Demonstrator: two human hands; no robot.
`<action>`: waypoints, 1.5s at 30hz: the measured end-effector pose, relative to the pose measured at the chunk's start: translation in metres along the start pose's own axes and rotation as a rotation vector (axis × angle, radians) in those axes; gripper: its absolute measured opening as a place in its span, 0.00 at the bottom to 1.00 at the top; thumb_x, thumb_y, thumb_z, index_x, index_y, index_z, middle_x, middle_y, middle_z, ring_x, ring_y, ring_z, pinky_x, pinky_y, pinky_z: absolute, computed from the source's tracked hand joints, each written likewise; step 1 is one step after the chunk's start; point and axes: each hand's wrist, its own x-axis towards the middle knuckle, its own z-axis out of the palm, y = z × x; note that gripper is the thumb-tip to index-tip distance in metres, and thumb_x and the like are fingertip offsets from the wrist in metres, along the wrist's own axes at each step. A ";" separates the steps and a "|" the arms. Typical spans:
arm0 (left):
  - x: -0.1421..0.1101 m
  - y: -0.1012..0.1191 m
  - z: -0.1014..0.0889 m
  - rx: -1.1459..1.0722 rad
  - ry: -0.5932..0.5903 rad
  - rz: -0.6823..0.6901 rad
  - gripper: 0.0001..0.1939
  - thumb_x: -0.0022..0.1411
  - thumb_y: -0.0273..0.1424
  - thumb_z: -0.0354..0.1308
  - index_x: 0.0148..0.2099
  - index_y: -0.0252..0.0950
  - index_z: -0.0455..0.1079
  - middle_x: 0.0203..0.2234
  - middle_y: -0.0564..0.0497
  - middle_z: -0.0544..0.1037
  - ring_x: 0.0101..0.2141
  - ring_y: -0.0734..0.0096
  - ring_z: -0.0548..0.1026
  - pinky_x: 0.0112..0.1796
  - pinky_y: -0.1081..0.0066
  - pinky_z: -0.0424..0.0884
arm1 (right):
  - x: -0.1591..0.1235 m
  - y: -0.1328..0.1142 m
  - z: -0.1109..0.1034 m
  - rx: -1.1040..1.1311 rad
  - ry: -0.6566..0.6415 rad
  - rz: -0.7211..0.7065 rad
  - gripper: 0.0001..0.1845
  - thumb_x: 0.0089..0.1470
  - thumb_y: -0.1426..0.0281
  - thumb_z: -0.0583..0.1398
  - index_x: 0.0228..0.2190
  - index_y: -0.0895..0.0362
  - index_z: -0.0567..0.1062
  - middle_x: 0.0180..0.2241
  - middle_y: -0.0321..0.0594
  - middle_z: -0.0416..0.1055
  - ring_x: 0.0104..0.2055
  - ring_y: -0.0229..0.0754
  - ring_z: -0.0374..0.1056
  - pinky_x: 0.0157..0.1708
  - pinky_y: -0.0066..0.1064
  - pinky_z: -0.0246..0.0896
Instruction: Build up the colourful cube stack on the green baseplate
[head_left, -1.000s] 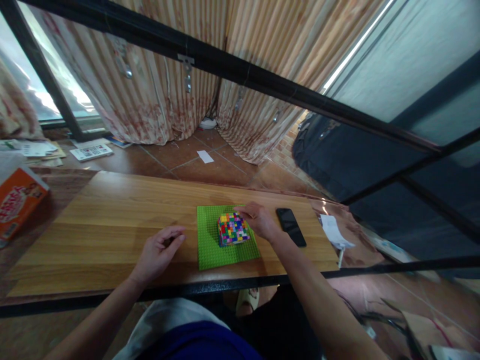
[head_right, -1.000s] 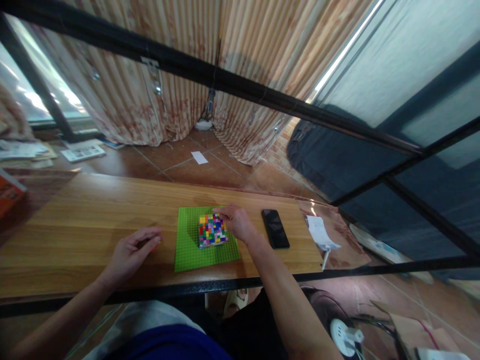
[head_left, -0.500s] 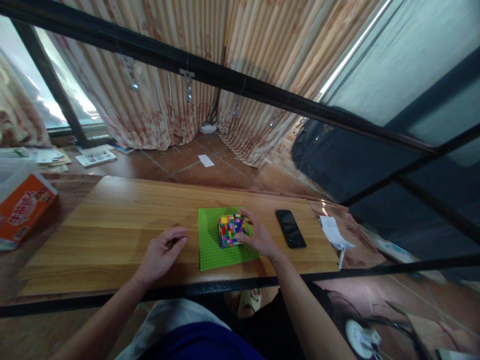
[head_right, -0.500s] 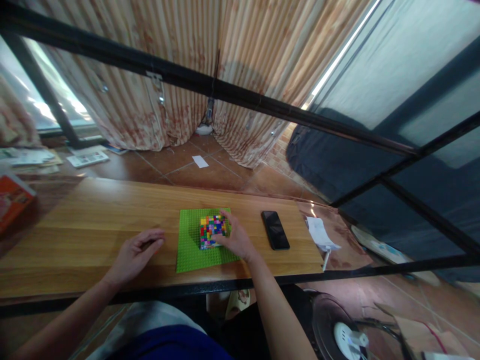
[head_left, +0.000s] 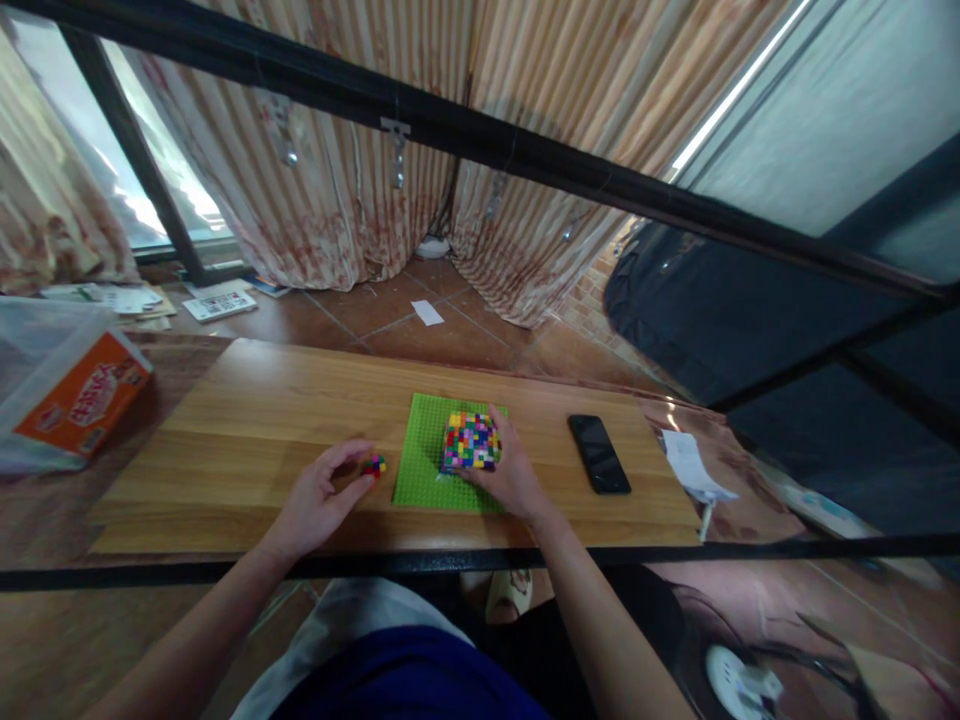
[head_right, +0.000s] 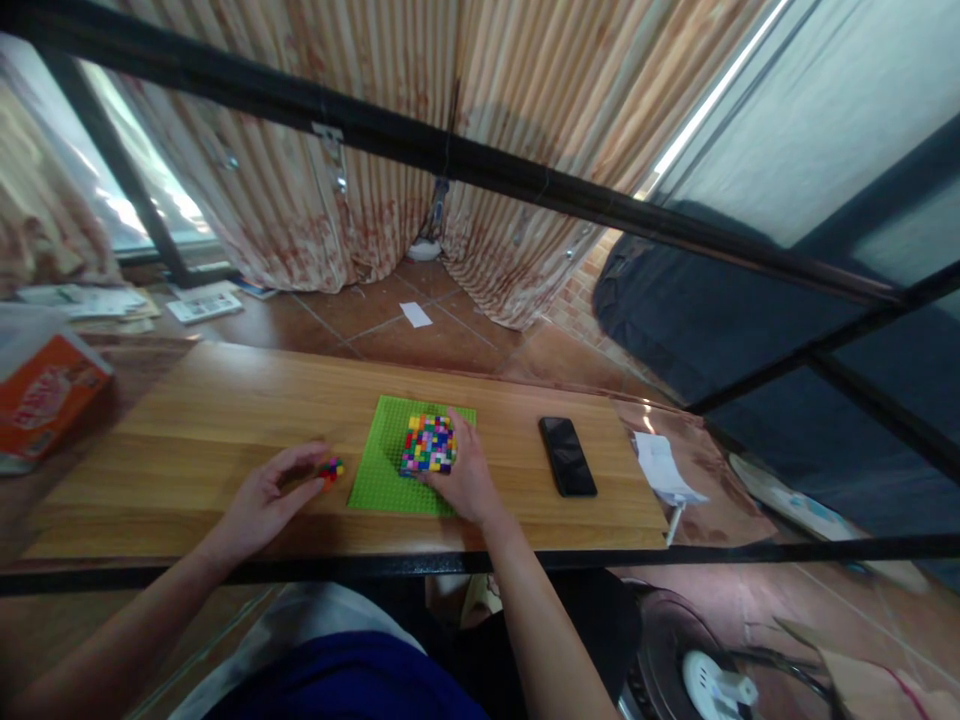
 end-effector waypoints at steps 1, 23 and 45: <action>-0.002 -0.001 -0.003 0.013 -0.005 0.008 0.24 0.57 0.45 0.58 0.52 0.37 0.70 0.51 0.42 0.75 0.49 0.59 0.75 0.52 0.57 0.70 | 0.001 -0.001 0.002 -0.001 -0.005 -0.002 0.55 0.42 0.66 0.71 0.65 0.51 0.50 0.61 0.51 0.58 0.64 0.54 0.55 0.63 0.52 0.50; -0.006 -0.007 0.006 0.457 -0.003 0.262 0.17 0.66 0.34 0.48 0.53 0.37 0.69 0.46 0.45 0.78 0.47 0.62 0.74 0.50 0.60 0.70 | 0.006 -0.090 0.105 -0.308 -0.260 -0.009 0.15 0.57 0.78 0.54 0.46 0.58 0.72 0.42 0.47 0.69 0.46 0.45 0.68 0.46 0.34 0.65; -0.012 0.005 -0.004 0.257 0.095 0.270 0.14 0.64 0.39 0.54 0.47 0.37 0.70 0.41 0.47 0.79 0.43 0.64 0.76 0.46 0.64 0.72 | -0.001 -0.095 0.117 0.552 0.004 0.269 0.05 0.50 0.72 0.60 0.32 0.55 0.76 0.32 0.36 0.76 0.35 0.40 0.71 0.40 0.31 0.67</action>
